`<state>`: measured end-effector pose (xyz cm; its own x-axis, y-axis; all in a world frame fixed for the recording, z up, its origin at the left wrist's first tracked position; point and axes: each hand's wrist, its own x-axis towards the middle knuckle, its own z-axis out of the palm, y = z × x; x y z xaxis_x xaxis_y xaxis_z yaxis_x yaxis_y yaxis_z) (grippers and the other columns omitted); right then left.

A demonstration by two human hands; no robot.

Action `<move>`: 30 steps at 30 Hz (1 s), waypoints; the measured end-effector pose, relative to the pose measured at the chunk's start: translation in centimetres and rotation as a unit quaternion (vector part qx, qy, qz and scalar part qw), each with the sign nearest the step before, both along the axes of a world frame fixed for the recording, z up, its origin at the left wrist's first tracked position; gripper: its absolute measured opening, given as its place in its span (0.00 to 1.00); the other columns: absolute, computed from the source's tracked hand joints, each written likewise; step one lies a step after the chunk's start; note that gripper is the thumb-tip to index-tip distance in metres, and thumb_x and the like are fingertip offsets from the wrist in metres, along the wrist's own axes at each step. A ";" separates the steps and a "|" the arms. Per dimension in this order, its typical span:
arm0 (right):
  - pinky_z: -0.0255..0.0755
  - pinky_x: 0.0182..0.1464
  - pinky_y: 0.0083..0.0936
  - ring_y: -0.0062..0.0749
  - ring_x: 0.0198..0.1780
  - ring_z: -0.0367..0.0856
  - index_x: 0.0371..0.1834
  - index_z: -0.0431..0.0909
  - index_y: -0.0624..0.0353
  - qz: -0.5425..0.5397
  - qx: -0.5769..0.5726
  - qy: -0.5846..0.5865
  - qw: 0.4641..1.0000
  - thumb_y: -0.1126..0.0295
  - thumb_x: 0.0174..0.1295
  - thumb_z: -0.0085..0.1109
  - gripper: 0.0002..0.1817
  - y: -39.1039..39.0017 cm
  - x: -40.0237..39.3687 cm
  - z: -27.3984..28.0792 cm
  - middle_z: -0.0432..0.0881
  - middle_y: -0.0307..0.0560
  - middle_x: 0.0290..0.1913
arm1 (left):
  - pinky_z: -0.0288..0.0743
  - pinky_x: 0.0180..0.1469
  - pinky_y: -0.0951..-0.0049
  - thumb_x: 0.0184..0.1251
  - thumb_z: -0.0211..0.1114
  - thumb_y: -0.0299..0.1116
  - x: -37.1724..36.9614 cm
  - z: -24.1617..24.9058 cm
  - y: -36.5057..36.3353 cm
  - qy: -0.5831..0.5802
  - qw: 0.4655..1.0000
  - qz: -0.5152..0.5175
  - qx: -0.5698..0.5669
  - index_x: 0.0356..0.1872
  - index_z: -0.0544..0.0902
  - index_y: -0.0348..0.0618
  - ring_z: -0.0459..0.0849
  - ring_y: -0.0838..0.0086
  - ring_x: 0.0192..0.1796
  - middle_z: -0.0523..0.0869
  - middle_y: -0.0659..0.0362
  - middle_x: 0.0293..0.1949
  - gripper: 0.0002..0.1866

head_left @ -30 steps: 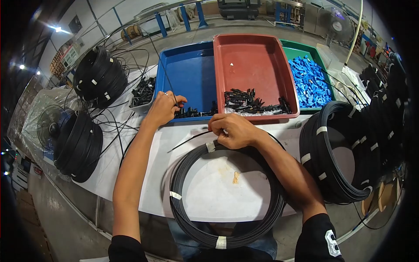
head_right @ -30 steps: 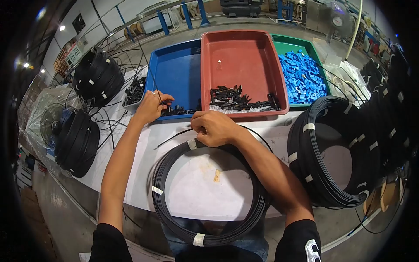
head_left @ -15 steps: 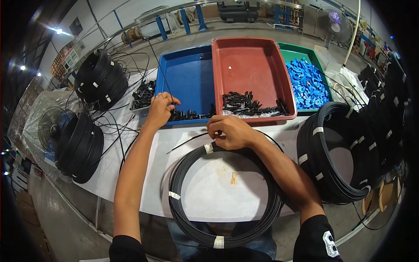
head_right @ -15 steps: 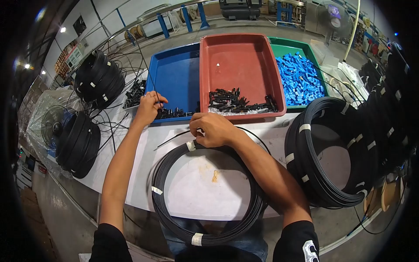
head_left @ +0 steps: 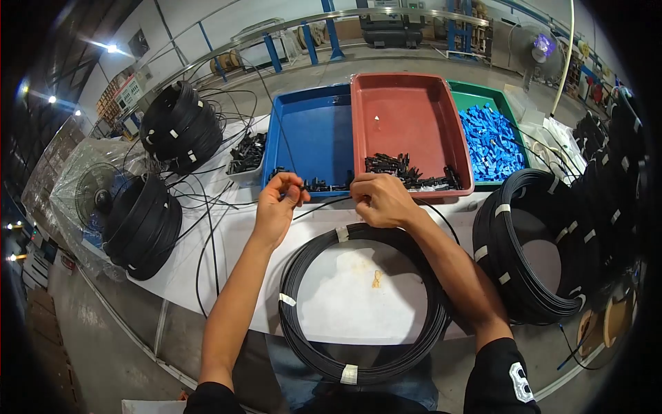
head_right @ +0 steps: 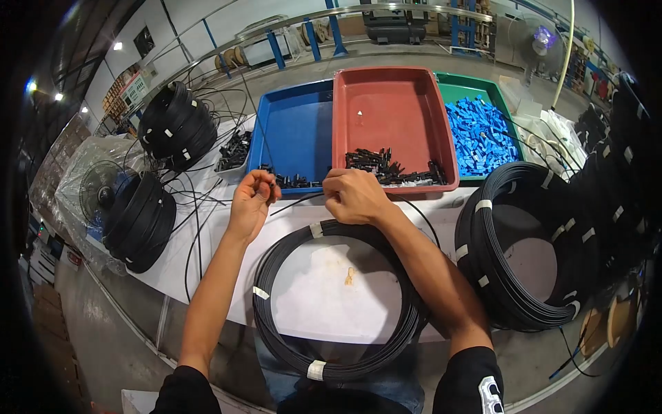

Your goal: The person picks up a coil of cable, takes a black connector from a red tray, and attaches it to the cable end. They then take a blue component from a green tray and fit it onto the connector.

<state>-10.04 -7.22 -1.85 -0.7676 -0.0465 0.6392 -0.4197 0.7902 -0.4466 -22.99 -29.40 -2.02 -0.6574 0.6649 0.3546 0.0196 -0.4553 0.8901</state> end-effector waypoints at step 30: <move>0.77 0.40 0.31 0.30 0.34 0.85 0.39 0.87 0.65 0.048 -0.135 -0.088 0.986 0.68 0.57 0.74 0.12 -1.7 0.6 3.5 0.89 0.49 0.36 | 0.83 0.43 0.79 0.71 0.66 0.26 5.1 -1.3 0.3 0.381 0.881 0.275 -0.049 0.41 0.86 0.33 0.86 0.76 0.39 0.80 0.57 0.44 0.06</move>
